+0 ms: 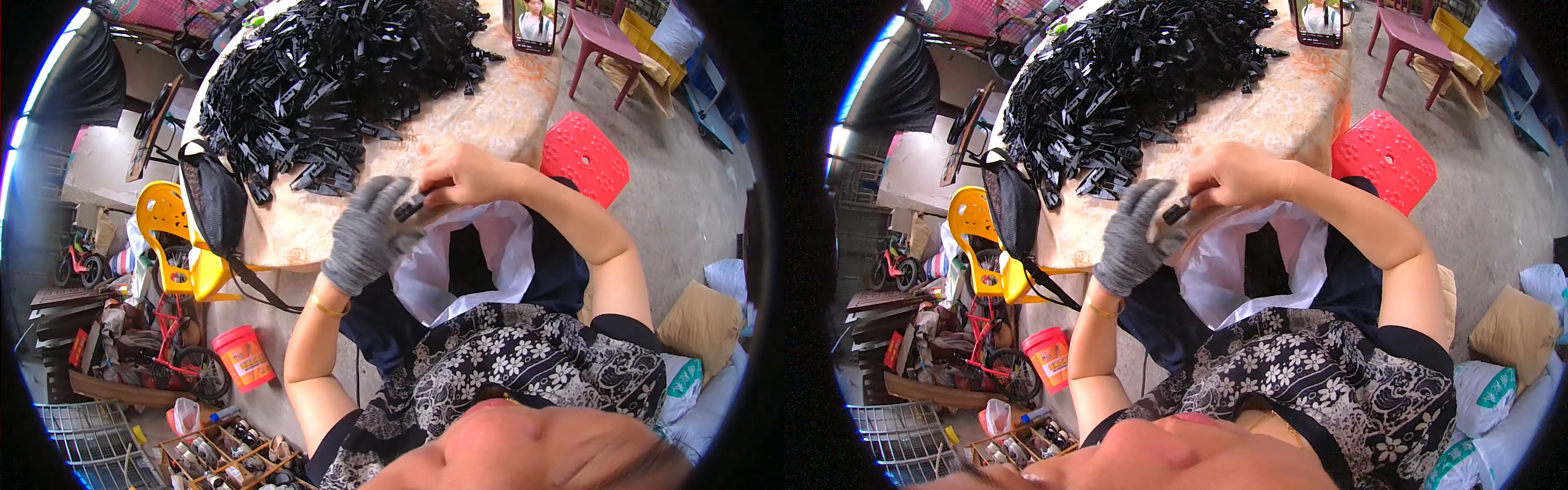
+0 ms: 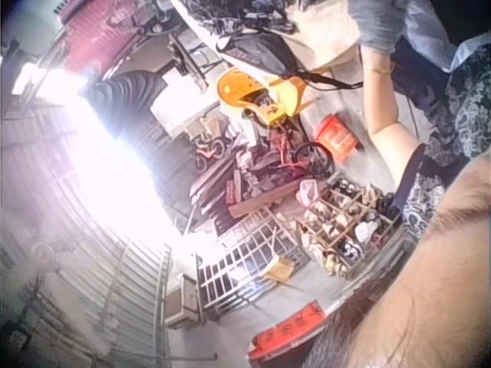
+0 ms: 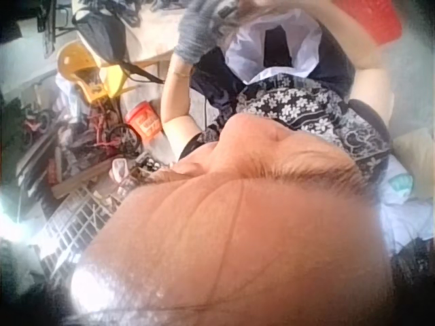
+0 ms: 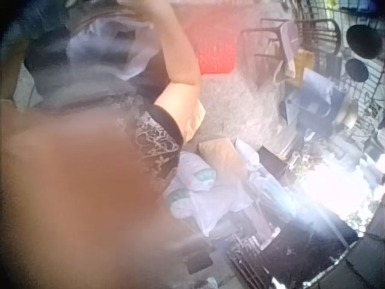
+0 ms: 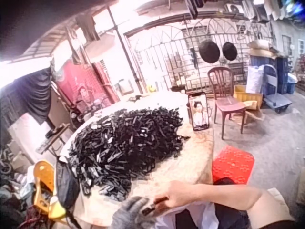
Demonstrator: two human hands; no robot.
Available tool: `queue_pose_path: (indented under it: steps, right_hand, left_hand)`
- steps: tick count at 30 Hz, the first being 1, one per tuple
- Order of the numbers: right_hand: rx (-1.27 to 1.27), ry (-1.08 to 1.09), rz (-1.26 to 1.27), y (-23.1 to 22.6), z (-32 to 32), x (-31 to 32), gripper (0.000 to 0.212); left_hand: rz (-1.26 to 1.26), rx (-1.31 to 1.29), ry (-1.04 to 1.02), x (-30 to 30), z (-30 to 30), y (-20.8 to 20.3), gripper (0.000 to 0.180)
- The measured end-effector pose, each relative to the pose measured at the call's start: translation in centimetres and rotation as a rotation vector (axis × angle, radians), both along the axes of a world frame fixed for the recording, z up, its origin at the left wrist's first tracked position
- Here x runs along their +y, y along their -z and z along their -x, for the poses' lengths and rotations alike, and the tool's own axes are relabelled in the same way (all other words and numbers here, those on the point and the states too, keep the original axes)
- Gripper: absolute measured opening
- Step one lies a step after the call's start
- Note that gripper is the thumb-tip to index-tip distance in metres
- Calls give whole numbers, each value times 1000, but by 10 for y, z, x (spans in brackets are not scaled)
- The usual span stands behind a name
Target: Assembling small black plastic clips on a table.
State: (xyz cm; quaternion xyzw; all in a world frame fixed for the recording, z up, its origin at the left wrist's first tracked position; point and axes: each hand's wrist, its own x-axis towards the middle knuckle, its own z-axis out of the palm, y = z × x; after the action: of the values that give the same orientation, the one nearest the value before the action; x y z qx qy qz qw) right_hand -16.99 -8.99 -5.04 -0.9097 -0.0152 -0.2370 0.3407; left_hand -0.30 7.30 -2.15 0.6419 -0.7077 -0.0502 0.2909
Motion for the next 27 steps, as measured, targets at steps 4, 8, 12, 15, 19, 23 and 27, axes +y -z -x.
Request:
queue_pose_path:
  steps: [4,8,12,15,19,23,27]
  right_hand:
    - [9,-7,97,-6,0,4,22]
    - [70,70,-20,-13,-11,-9,19]
    - [-212,430,418,7,-39,-47,16]
    - [-46,458,616,2,-49,-46,20]
    - [-20,512,504,12,-45,-49,14]
    - [-16,541,381,8,-39,-42,15]
    - [-65,549,293,5,-33,-40,11]
  left_hand:
    - [88,-94,-236,9,-46,1,31]
    - [29,-378,-242,6,-62,4,28]
    - [67,-557,-219,-10,-60,15,31]
    - [98,-610,-164,-6,-55,7,32]
    - [-4,-428,-98,-6,-39,8,33]
    - [-107,-199,-55,-3,-25,6,26]
    - [-120,-77,-37,0,-20,-1,21]
